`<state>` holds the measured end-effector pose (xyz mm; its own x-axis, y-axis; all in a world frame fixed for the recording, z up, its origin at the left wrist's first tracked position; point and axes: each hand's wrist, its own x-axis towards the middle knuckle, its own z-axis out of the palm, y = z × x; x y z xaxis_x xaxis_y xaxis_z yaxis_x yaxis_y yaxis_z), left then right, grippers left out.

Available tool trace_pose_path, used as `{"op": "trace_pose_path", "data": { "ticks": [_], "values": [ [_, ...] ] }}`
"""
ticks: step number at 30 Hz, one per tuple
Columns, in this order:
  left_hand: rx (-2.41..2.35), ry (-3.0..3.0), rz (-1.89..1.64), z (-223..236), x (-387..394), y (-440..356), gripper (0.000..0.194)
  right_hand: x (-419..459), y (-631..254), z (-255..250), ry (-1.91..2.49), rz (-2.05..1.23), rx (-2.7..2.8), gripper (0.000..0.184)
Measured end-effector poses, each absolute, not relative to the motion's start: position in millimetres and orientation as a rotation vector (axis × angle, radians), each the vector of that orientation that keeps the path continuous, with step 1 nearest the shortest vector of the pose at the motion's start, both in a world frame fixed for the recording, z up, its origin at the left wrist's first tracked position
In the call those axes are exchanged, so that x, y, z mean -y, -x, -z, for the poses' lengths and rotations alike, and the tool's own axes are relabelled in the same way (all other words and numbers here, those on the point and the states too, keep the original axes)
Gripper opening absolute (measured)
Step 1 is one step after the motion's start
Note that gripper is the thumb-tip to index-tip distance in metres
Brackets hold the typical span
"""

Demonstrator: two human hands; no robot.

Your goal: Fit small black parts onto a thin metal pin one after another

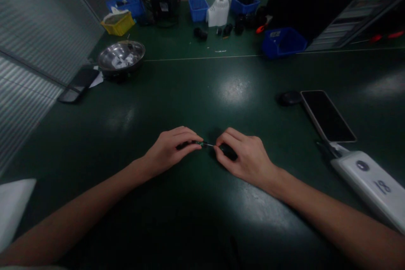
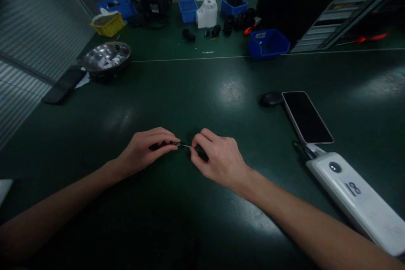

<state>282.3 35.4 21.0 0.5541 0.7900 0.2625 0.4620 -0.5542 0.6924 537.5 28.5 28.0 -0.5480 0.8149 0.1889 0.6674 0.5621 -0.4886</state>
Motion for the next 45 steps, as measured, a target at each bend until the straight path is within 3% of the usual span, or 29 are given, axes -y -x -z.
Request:
{"op": "trace_pose_path", "data": {
  "ticks": [38, 45],
  "values": [
    [-0.898, -2.289, -0.896, -24, -28, -293, 0.018, -28, -538, -31, 1.049, -0.541, 2.523, 0.026],
    [-0.955, -2.4, -0.697, -26, -31, -285, 0.039, -29, -540, -25, 1.136, -0.499, 2.429, 0.024]
  ]
}}
